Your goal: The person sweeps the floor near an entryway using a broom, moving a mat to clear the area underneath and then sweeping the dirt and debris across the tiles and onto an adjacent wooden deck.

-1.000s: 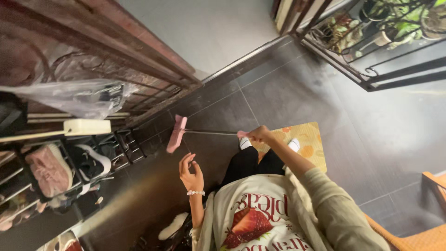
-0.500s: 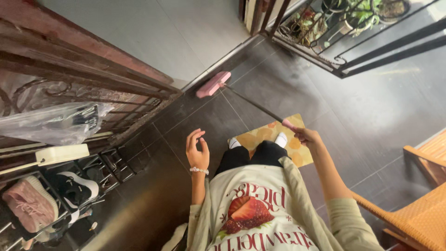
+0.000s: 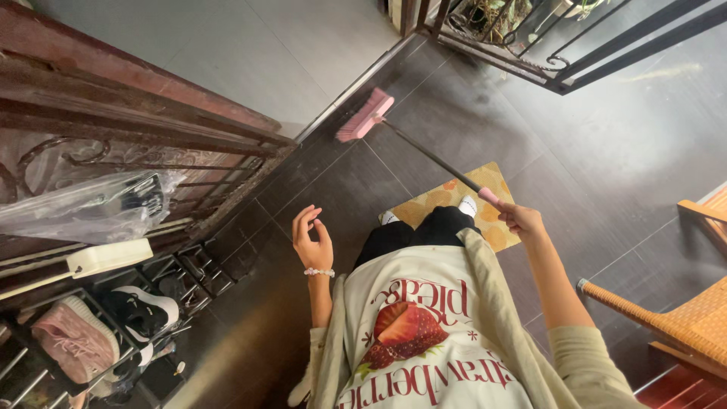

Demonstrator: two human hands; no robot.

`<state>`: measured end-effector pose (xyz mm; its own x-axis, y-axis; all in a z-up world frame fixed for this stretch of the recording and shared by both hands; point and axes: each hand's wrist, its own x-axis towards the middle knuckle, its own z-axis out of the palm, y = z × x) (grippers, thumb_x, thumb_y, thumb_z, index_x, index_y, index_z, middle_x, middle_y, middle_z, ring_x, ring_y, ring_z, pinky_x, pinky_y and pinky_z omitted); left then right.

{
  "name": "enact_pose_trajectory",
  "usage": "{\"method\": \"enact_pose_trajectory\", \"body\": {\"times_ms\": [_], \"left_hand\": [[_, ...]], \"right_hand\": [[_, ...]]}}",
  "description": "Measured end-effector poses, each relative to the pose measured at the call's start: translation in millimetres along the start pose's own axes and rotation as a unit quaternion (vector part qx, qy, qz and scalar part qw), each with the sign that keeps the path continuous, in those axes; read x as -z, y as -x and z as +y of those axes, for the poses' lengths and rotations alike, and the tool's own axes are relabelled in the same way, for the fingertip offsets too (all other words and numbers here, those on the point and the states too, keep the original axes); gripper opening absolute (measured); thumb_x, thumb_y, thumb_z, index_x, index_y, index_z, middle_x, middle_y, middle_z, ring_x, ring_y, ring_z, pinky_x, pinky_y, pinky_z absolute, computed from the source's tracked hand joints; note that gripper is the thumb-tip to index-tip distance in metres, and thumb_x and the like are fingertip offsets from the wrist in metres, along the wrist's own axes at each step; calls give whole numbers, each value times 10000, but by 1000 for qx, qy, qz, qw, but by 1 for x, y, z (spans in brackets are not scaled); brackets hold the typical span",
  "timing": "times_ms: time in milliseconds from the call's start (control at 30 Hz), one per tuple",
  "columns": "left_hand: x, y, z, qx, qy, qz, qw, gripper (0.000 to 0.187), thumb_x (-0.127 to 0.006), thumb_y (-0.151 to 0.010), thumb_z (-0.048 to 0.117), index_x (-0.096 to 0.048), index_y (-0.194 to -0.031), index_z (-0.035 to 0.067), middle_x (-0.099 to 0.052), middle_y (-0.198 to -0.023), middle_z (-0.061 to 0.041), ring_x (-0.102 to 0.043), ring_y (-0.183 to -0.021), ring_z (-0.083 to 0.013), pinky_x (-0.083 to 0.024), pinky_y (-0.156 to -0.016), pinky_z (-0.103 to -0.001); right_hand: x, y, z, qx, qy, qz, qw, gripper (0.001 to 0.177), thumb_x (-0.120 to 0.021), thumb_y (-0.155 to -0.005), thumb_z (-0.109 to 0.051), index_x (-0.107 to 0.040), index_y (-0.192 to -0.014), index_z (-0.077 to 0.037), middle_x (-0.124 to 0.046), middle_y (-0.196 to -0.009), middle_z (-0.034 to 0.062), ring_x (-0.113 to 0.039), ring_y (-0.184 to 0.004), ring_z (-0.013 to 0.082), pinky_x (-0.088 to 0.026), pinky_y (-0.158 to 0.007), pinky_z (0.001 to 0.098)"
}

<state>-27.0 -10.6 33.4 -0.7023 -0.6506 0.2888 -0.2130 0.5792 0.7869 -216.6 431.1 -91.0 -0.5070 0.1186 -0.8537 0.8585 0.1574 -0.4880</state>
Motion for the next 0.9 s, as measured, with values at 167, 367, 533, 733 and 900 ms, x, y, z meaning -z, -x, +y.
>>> {"method": "enact_pose_trajectory", "body": {"times_ms": [167, 367, 533, 733, 900], "left_hand": [[1, 7, -9, 21, 10, 1, 1000, 226, -584, -939, -54, -688, -1109, 54, -697, -1238, -85, -708, -1068, -248, -561, -818, -362], [-2, 12, -9, 19, 7, -1, 1000, 227, -585, -940, -69, -696, -1096, 54, -701, -1226, -87, -703, -1082, -260, -566, -807, -358], [1, 9, -5, 25, 12, -5, 1000, 229, -577, -946, -68, -678, -1115, 48, -688, -1248, -91, -710, -1083, -254, -567, -824, -357], [13, 28, -8, 40, -18, 28, 999, 225, -570, -965, -81, -688, -1111, 44, -700, -1250, -94, -707, -1088, -268, -567, -828, -354], [17, 65, -11, 59, -32, 36, 997, 206, -572, -1005, -43, -687, -1137, 65, -730, -1239, -65, -736, -1091, -226, -605, -849, -339]], "right_hand": [[-20, 53, -5, 84, 109, 36, 990, 342, -747, -936, -247, -736, -1235, -82, -607, -671, 38, -440, -498, 65, -306, -413, 223], [6, 86, -8, 93, 50, 27, 994, 366, -730, -919, -200, -726, -1260, -66, -637, -686, 40, -459, -502, 59, -303, -419, 219], [-29, 67, -34, 80, 54, 38, 995, 465, -792, -915, -363, -737, -1272, -70, -600, -719, 15, -448, -529, 37, -303, -447, 199], [-116, 5, -38, 112, 102, -46, 987, 514, -680, -971, -407, -639, -1422, -163, -578, -733, 32, -474, -509, 76, -357, -426, 248], [-124, -25, -30, 142, 262, -50, 953, 570, -537, -987, -328, -446, -1539, -218, -718, -833, 108, -579, -537, 151, -474, -438, 310]]}}
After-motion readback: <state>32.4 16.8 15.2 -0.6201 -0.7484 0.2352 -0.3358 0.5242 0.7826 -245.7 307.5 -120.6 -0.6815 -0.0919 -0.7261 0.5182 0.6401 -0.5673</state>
